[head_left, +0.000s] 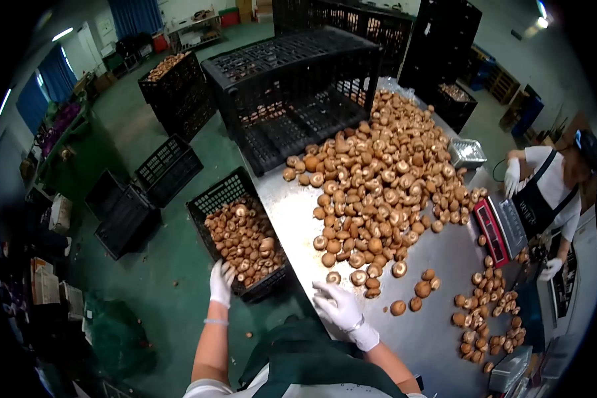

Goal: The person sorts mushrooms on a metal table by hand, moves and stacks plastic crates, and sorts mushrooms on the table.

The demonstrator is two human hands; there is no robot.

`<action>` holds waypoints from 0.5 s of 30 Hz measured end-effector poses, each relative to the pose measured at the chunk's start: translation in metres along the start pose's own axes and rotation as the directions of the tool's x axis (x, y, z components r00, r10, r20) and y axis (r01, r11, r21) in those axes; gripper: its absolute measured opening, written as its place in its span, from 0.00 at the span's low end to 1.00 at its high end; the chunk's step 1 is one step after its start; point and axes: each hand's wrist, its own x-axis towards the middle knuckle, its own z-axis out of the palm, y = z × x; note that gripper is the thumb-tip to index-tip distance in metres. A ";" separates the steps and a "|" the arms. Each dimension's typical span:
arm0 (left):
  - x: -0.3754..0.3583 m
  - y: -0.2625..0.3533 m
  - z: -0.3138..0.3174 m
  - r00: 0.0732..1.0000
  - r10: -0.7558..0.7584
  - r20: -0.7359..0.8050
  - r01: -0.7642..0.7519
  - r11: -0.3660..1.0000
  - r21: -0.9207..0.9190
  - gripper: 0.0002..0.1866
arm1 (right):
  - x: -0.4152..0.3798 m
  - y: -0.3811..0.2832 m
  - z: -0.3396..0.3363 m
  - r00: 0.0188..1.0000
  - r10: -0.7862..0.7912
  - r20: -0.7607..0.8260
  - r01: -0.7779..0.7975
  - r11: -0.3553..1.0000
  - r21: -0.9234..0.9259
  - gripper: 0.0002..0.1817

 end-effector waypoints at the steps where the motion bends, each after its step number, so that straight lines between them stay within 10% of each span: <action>1: 0.007 -0.021 -0.037 0.993 -0.082 -0.083 0.085 0.996 0.036 0.27 | -0.009 0.014 0.003 0.999 -0.031 -0.025 0.028 0.994 -0.103 0.19; 7: -0.065 -0.142 -0.211 0.927 -0.329 -0.182 0.369 0.886 0.280 0.14 | -0.075 0.077 0.006 0.993 0.013 -0.114 -0.033 0.983 -0.178 0.13; 10: -0.105 -0.159 -0.246 0.834 -0.450 -0.321 0.528 0.820 0.221 0.10 | -0.077 0.090 0.006 0.959 0.265 -0.104 -0.254 0.961 0.112 0.12; 15: -0.105 -0.148 -0.256 0.889 -0.306 -0.341 0.405 0.872 0.275 0.12 | -0.015 0.038 0.016 0.981 0.190 -0.037 -0.190 0.982 0.013 0.13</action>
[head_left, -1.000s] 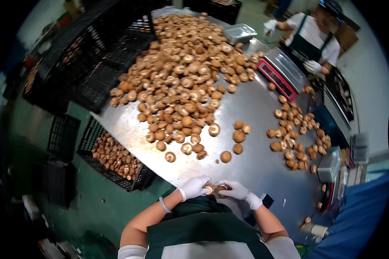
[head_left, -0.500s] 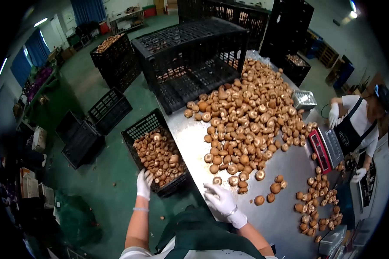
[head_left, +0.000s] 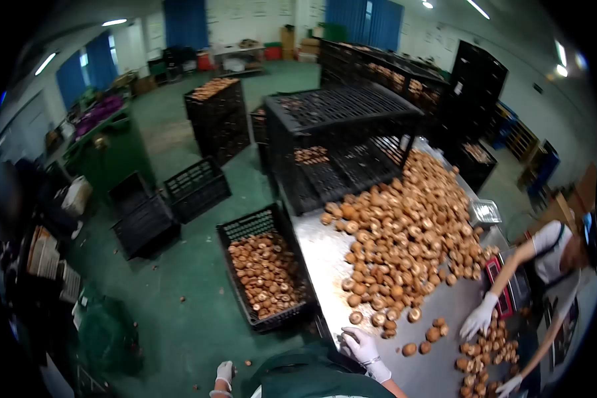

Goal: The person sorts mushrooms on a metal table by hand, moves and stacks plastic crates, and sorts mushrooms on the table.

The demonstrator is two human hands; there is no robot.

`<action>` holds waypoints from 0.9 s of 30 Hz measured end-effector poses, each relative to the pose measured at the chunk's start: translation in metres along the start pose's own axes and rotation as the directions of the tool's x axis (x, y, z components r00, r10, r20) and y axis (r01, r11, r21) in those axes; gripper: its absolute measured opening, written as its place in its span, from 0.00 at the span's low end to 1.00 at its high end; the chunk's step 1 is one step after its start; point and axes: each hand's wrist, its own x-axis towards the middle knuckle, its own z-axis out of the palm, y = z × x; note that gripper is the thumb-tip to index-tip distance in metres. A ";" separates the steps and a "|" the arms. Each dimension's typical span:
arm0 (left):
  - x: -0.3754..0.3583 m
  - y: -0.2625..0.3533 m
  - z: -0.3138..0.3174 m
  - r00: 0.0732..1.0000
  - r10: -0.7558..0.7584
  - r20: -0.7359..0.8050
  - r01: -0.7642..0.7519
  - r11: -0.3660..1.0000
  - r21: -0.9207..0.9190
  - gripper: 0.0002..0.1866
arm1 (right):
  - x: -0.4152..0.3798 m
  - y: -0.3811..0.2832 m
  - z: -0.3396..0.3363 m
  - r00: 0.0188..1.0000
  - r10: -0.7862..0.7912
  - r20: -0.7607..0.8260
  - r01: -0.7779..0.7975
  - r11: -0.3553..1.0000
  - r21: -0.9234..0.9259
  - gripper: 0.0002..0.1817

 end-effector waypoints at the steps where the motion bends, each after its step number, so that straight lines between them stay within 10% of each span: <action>1: -0.001 0.011 0.001 0.995 0.099 -0.026 -0.098 0.994 0.040 0.14 | 0.009 -0.018 0.005 0.990 -0.135 0.034 0.138 0.984 -0.110 0.14; 9: -0.038 0.037 0.016 0.962 0.263 -0.080 -0.273 0.946 -0.174 0.13 | 0.074 -0.039 0.044 0.925 -0.282 0.256 0.296 0.955 -0.016 0.15; 17: -0.075 -0.056 -0.045 0.945 -0.153 -0.288 0.148 0.988 -0.039 0.11 | 0.159 -0.042 0.004 0.970 -0.206 0.125 0.183 0.967 0.176 0.13; 23: -0.043 -0.034 -0.062 0.898 0.009 -0.441 -0.157 0.940 -0.301 0.10 | 0.296 -0.086 -0.011 0.948 -0.293 0.122 0.190 0.832 0.521 0.23; 27: -0.043 0.025 -0.057 0.901 0.081 -0.426 -0.163 0.974 -0.159 0.14 | 0.352 -0.190 -0.023 0.909 -0.189 -0.371 0.416 0.453 0.788 0.31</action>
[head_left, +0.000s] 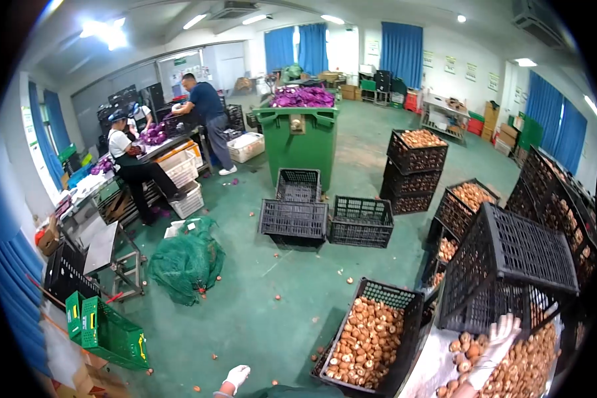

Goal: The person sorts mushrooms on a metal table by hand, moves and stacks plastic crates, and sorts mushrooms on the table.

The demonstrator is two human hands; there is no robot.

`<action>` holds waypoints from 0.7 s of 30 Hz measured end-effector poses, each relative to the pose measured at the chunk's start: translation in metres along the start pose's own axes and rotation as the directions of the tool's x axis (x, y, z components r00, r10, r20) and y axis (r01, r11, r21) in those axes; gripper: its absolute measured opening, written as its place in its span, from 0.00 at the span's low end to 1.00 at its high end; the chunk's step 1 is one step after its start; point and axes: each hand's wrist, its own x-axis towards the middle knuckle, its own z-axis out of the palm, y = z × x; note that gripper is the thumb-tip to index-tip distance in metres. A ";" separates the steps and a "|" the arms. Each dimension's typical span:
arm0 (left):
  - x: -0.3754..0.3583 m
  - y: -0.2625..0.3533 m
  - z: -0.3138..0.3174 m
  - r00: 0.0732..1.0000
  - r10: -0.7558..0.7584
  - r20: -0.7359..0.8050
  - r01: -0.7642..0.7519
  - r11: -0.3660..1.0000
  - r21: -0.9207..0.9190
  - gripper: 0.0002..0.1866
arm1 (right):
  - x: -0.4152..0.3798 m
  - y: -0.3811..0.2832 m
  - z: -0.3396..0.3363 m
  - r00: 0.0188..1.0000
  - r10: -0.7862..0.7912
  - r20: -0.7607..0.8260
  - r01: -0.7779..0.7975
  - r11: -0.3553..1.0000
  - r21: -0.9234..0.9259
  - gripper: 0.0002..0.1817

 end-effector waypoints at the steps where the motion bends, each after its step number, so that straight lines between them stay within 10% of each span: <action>1: -0.001 0.010 0.002 1.000 0.002 -0.015 -0.002 1.000 -0.020 0.14 | 0.020 -0.006 0.012 0.995 -0.086 -0.054 0.089 0.995 0.049 0.30; 7: -0.029 0.013 -0.012 0.980 0.119 -0.159 -0.083 0.973 0.213 0.22 | 0.109 0.004 0.052 0.935 -0.354 -0.022 0.336 0.902 -0.270 0.26; 13: -0.048 -0.059 -0.048 0.949 -0.228 -0.217 0.287 0.910 0.300 0.23 | 0.133 0.008 0.077 0.880 -0.470 0.063 0.439 0.758 -0.482 0.23; 17: -0.017 -0.067 -0.080 0.960 -0.212 -0.184 0.273 0.856 0.438 0.23 | 0.123 0.020 0.073 0.836 -0.511 0.197 0.529 0.657 -0.537 0.22; 18: -0.006 -0.060 -0.093 0.960 -0.218 -0.178 0.277 0.843 0.462 0.23 | 0.113 0.028 0.076 0.806 -0.512 0.299 0.584 0.601 -0.545 0.21; 20: 0.025 -0.044 -0.118 0.976 -0.130 -0.173 0.192 0.889 0.415 0.25 | -0.072 -0.003 0.205 0.511 -0.462 0.725 0.796 -0.063 -0.602 0.29; 21: 0.046 -0.037 -0.130 0.979 -0.127 -0.160 0.172 0.935 0.311 0.24 | -0.019 0.024 0.162 0.777 -0.359 0.518 0.630 0.461 -0.625 0.27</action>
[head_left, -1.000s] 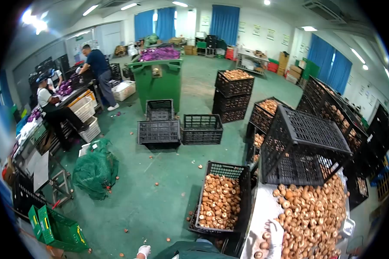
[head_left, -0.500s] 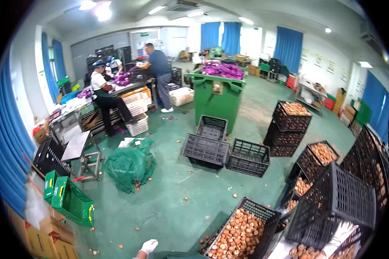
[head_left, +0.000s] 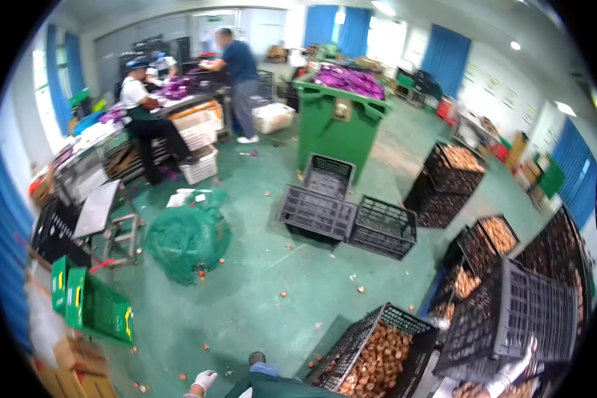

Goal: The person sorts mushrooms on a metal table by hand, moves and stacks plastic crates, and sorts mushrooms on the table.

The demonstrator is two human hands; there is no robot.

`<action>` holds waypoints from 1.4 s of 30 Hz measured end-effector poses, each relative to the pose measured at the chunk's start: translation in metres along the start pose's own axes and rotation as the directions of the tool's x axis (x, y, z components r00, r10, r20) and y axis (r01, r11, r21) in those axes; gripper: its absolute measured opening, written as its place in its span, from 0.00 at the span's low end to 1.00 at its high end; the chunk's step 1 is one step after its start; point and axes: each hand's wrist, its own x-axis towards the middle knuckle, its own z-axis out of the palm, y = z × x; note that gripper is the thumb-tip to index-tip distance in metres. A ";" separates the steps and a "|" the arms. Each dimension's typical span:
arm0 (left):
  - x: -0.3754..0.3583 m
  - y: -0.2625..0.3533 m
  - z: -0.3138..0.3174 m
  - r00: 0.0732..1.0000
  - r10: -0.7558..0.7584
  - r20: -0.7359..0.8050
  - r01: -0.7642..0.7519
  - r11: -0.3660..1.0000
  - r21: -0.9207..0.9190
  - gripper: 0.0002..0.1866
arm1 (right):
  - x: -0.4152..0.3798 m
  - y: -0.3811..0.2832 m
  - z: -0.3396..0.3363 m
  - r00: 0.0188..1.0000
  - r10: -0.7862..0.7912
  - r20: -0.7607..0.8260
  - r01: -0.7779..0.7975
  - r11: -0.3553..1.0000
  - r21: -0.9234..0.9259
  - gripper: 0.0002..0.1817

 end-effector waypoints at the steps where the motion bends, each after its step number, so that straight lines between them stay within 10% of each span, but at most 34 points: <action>1: 0.023 0.008 -0.016 0.999 0.012 0.036 -0.013 0.999 0.035 0.24 | 0.009 0.071 -0.004 0.938 0.344 -0.041 -0.292 0.848 0.441 0.29; 3: 0.058 0.026 -0.041 0.991 0.128 -0.045 -0.125 0.990 0.068 0.21 | -0.019 -0.004 0.051 0.873 0.486 0.034 -0.392 0.659 0.641 0.28; 6: 0.110 0.053 -0.072 0.986 0.140 -0.091 -0.163 0.926 -0.341 0.16 | -0.054 -0.023 0.107 0.920 0.392 0.012 -0.346 0.798 0.494 0.27; 13: 0.155 0.091 -0.111 0.994 0.085 -0.071 -0.110 0.837 -0.536 0.11 | -0.087 -0.088 0.177 0.848 0.498 0.180 -0.516 0.699 0.494 0.25; 16: 0.192 0.053 -0.082 0.993 -0.110 -0.049 0.046 0.724 -0.688 0.14 | -0.091 -0.119 0.218 0.706 0.574 0.416 -0.657 0.309 0.688 0.23; 23: 0.232 0.039 -0.056 0.985 -0.164 -0.050 0.097 0.775 -0.624 0.13 | -0.047 -0.112 0.311 0.666 0.588 0.459 -0.739 0.441 0.509 0.22; 32: 0.274 0.206 -0.036 0.981 -0.118 -0.155 -0.008 0.770 -0.637 0.16 | 0.038 -0.066 0.468 0.572 0.558 0.601 -0.812 0.491 0.317 0.22; 34: 0.267 0.242 -0.037 0.938 0.136 -0.320 -0.215 0.950 -0.226 0.18 | 0.052 -0.089 0.496 0.645 0.458 0.612 -0.738 0.582 0.343 0.22; 42: 0.358 0.346 -0.056 1.000 -0.020 -0.004 0.014 0.835 -0.550 0.18 | 0.112 -0.050 0.589 0.548 0.537 0.642 -0.833 0.420 0.360 0.21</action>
